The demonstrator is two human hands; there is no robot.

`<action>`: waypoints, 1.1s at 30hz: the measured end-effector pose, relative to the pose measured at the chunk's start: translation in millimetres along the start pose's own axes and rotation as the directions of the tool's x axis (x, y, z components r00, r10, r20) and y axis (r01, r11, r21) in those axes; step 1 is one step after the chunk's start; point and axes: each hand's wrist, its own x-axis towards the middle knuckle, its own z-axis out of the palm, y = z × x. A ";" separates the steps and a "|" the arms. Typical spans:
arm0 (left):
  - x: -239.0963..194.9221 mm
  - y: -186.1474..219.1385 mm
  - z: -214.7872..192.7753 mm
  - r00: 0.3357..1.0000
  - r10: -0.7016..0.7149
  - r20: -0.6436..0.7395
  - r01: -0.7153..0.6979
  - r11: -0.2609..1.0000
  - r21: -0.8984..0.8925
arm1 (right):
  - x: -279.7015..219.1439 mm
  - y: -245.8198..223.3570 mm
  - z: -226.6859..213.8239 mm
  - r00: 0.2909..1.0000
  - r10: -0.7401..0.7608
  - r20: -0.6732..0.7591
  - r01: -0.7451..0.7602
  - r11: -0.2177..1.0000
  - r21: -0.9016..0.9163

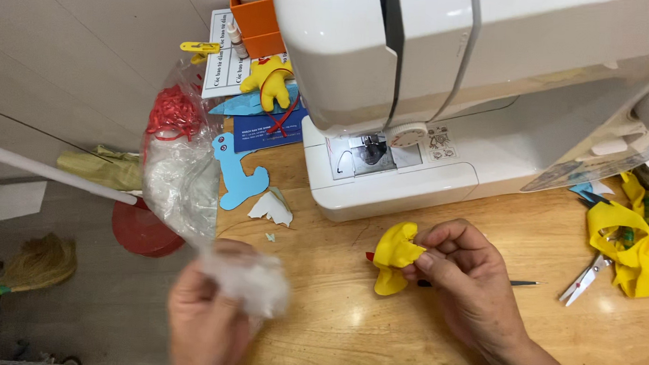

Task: The person holds a small yellow fabric piece and uses a black tool to open the opening. They then take white stuffing material and push it into the yellow fabric piece by hand, repeating the process to fill the item.

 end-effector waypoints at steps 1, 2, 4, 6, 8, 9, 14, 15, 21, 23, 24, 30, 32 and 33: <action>-1.4 -3.2 19.7 1.000 -0.001 0.001 0.001 1.000 -0.003 | -2.0 -2.3 1.3 1.000 -0.001 -0.002 0.001 1.000 -0.002; -3.9 -6.4 39.3 0.992 -0.067 0.102 0.053 0.990 0.134 | -4.0 -4.5 2.5 1.000 -0.028 -0.012 0.027 0.997 -0.070; -8.5 -18.2 67.4 0.972 -0.142 0.189 0.088 0.959 0.269 | -7.5 -4.2 2.7 0.998 -0.055 -0.016 0.052 0.988 -0.143; -12.0 -35.7 85.1 0.929 -0.227 0.293 0.158 0.957 0.242 | -9.6 0.2 0.7 0.969 -0.238 0.072 0.248 0.941 -0.230; -11.0 -45.7 97.4 0.919 -0.346 0.189 0.291 0.919 0.266 | -14.7 -3.7 2.8 0.953 -0.281 0.116 0.302 0.916 -0.265; -10.4 -50.7 103.5 0.884 -0.460 0.084 0.422 0.863 0.277 | -17.2 -5.5 3.9 0.934 -0.322 0.156 0.355 0.887 -0.295; -1.8 -66.0 96.3 0.868 -0.485 0.103 0.449 0.857 0.255 | -20.4 -7.0 3.4 0.903 -0.359 0.235 0.420 0.854 -0.306; -0.7 -68.3 93.4 0.857 -0.500 0.122 0.465 0.855 0.231 | -21.5 -7.2 2.9 0.902 -0.356 0.246 0.422 0.847 -0.323; 2.4 -59.5 98.3 0.891 -0.418 0.178 0.395 0.906 0.150 | -20.4 -1.6 -7.4 0.911 -0.323 0.259 0.393 0.868 -0.302; 1.8 -60.1 102.0 0.908 -0.401 0.120 0.377 0.908 0.184 | -18.5 -0.2 -10.7 0.919 -0.309 0.244 0.375 0.876 -0.304; 1.0 -60.2 103.5 0.923 -0.380 0.059 0.360 0.907 0.220 | -17.8 0.7 -12.2 0.928 -0.292 0.231 0.354 0.884 -0.304; -4.6 -51.1 117.4 0.981 0.032 0.193 -0.116 0.888 0.444 | -16.6 -6.2 -0.7 0.910 -0.303 0.283 0.369 0.902 -0.223; -5.9 -56.2 113.5 0.975 0.060 0.214 -0.162 0.852 0.499 | -19.1 -6.1 0.5 0.912 -0.305 0.272 0.371 0.898 -0.237; -6.3 -58.4 111.4 0.967 0.087 0.238 -0.208 0.809 0.550 | -20.2 -6.0 1.4 0.914 -0.309 0.261 0.373 0.894 -0.249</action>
